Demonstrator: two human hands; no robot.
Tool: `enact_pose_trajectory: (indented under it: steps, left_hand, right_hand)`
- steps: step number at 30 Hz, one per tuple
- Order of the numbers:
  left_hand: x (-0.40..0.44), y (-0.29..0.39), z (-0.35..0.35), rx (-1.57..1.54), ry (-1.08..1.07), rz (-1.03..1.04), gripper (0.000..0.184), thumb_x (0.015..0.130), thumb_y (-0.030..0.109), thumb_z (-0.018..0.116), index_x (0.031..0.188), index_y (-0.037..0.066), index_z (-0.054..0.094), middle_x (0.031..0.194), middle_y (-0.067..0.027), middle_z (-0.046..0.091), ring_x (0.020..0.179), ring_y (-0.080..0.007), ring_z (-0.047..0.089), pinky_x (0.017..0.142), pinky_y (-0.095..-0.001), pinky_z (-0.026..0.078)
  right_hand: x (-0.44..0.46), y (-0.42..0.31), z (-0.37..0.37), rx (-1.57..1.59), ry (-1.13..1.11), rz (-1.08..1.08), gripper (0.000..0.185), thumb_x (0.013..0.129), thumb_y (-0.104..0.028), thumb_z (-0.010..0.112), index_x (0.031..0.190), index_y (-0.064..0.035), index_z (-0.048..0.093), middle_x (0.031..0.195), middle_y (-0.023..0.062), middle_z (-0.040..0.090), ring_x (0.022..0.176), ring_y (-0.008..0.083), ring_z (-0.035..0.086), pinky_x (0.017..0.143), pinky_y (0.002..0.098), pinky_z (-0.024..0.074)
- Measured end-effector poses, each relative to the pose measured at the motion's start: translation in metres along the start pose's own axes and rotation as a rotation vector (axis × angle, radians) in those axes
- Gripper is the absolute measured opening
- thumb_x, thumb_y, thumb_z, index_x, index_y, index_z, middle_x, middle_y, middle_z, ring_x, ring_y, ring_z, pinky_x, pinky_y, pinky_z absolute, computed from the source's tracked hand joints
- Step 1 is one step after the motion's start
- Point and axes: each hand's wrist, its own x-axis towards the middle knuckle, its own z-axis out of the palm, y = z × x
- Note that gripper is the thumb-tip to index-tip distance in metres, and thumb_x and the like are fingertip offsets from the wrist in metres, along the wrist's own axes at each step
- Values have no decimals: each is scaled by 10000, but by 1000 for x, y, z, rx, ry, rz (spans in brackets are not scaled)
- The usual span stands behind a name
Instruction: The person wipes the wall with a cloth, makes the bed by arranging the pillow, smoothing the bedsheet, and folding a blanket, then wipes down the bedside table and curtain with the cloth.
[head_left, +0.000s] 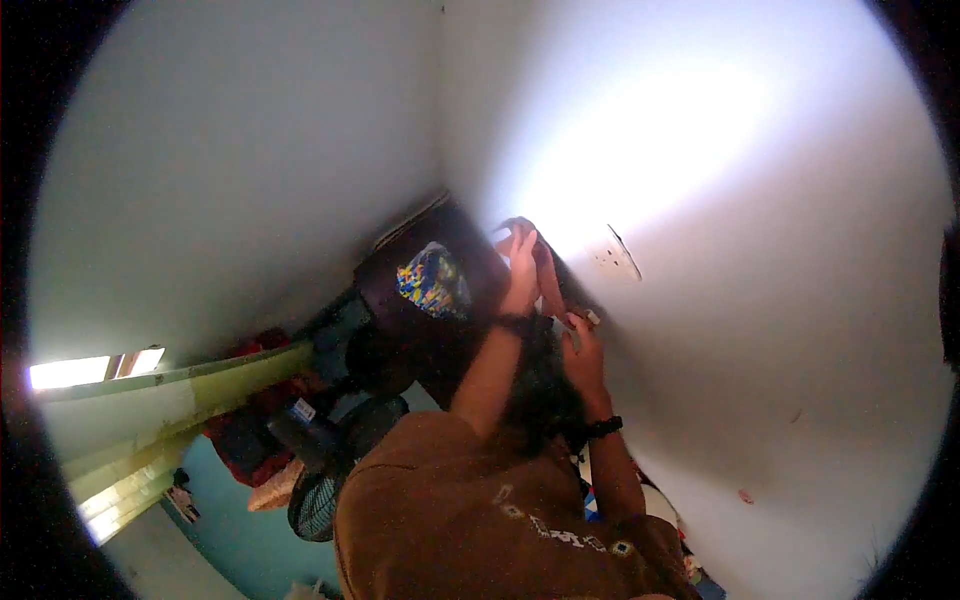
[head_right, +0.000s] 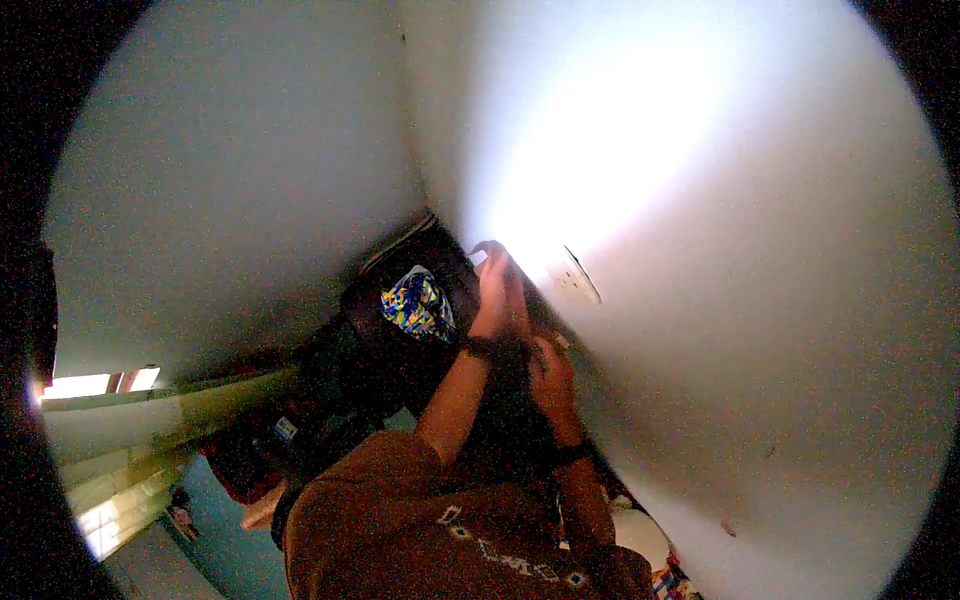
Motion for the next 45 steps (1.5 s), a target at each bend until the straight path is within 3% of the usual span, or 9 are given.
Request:
enact_pose_trajectory:
  steps: [2,5,9,14,20,25,33,37,45]
  left_hand:
    - [1,8,3,14,51,-10,449,928,320,491,1244,3,516,1189,-99,533,1078,-231,478,929,-329,369]
    - [10,18,4,31,72,-12,359,922,339,520,1125,47,564,947,-47,567,840,-142,523,741,-292,441]
    - [19,88,47,12,66,123,508,941,317,467,1325,-15,441,1222,-109,518,1102,-194,458,969,-309,338]
    - [59,154,86,319,65,577,496,958,275,427,1352,-26,397,1265,-109,506,1115,-200,454,970,-290,332]
    - [8,217,130,689,213,694,541,962,221,362,1456,75,196,1481,-217,92,1366,-321,68,1111,-416,58]
    - [45,128,65,1070,357,1020,516,954,192,364,1440,88,227,1452,-272,202,1344,-393,220,1104,-472,170]
    - [-82,167,52,1705,266,677,378,926,261,447,1235,59,528,1251,-202,517,1138,-386,482,982,-482,367]
    - [-35,93,-6,2033,83,819,388,938,302,424,1228,70,534,1261,-178,517,1138,-368,486,979,-473,369]
    - [-95,119,61,1050,167,235,385,966,284,383,1170,0,545,1064,-156,555,939,-318,517,835,-394,412]
  right_hand:
    - [8,-8,0,24,10,-68,303,851,-64,542,1146,4,549,1126,191,597,1070,331,563,930,361,427]
    - [23,-24,2,11,18,-160,318,843,-54,542,1154,7,540,1140,190,585,1083,328,553,935,359,424]
    - [40,-56,-2,-13,49,-248,381,840,-52,540,1211,24,491,1226,198,532,1151,327,503,971,366,397]
    - [70,-76,-2,102,39,-293,469,847,-58,519,1288,53,403,1313,231,445,1247,356,403,1047,395,313]
    - [87,-69,10,40,74,-218,536,827,-86,533,1318,52,368,1304,251,443,1238,363,413,1041,400,320]
    - [81,-17,34,64,3,-197,551,787,-78,536,1310,12,388,1214,229,516,1128,358,500,960,404,393]
    - [47,45,53,144,-161,121,596,777,-58,545,1343,-16,363,1290,251,469,1207,389,446,1019,449,350]
    - [34,57,46,49,-258,300,579,798,-66,536,1351,-38,364,1268,249,495,1187,393,468,991,447,384]
    - [-1,12,2,-57,-110,-172,509,746,19,530,1245,-27,442,1233,230,497,1129,414,469,978,441,385]
